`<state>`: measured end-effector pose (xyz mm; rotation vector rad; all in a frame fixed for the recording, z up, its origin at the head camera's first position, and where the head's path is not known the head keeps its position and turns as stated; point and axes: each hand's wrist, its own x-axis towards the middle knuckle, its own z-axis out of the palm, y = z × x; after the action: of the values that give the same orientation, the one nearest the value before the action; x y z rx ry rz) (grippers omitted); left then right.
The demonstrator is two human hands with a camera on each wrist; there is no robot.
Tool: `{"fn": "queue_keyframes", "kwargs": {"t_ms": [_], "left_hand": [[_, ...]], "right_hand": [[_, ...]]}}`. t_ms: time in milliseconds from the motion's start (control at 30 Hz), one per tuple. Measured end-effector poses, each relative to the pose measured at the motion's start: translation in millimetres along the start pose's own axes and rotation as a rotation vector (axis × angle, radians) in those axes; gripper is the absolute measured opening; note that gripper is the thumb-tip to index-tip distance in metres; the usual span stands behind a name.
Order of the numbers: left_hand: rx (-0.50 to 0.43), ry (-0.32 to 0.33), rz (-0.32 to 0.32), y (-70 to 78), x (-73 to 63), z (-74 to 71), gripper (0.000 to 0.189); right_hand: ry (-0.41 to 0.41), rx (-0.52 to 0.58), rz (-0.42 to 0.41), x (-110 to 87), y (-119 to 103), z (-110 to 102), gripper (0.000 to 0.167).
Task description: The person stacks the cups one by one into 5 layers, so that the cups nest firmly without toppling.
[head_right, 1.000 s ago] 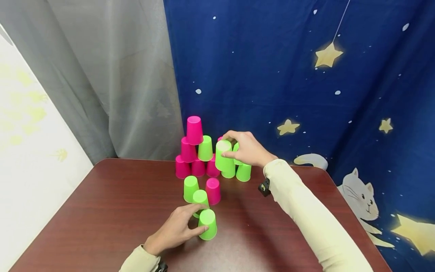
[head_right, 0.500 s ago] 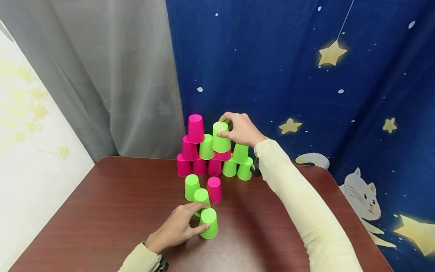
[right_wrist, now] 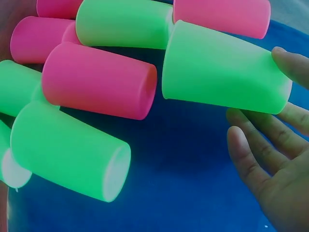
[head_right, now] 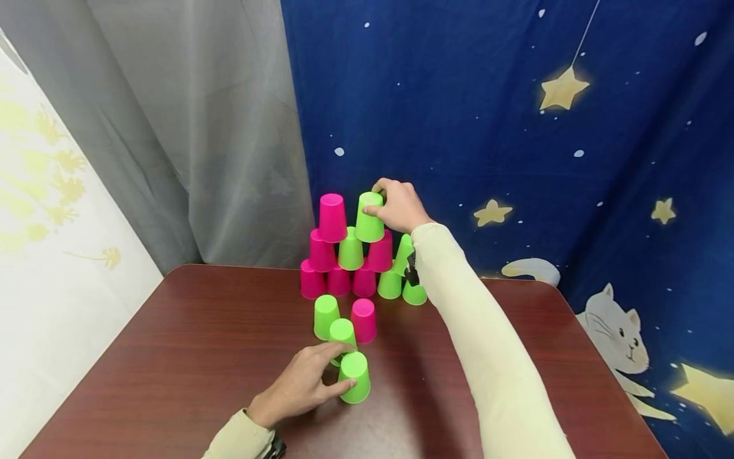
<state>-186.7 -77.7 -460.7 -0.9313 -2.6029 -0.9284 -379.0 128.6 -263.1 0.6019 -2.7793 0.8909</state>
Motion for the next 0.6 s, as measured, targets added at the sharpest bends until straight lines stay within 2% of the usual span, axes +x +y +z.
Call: {"fn": "queue_keyframes", "kwargs": {"t_ms": [200,433,600], "left_hand": [[0.006,-0.003,0.001,-1.7,0.7,-0.2,0.040],[0.013,-0.002,0.003,-1.0,0.3,-0.6,0.040],[0.022,0.001,0.002,-0.4,1.0,-0.5,0.041]], "right_hand": [[0.012,-0.018,0.056,6.9,0.1,7.5,0.047],[0.003,-0.078,0.067,8.5,-1.3,15.5,0.048],[0.009,-0.074,0.058,9.1,-2.5,18.6,0.049]]}}
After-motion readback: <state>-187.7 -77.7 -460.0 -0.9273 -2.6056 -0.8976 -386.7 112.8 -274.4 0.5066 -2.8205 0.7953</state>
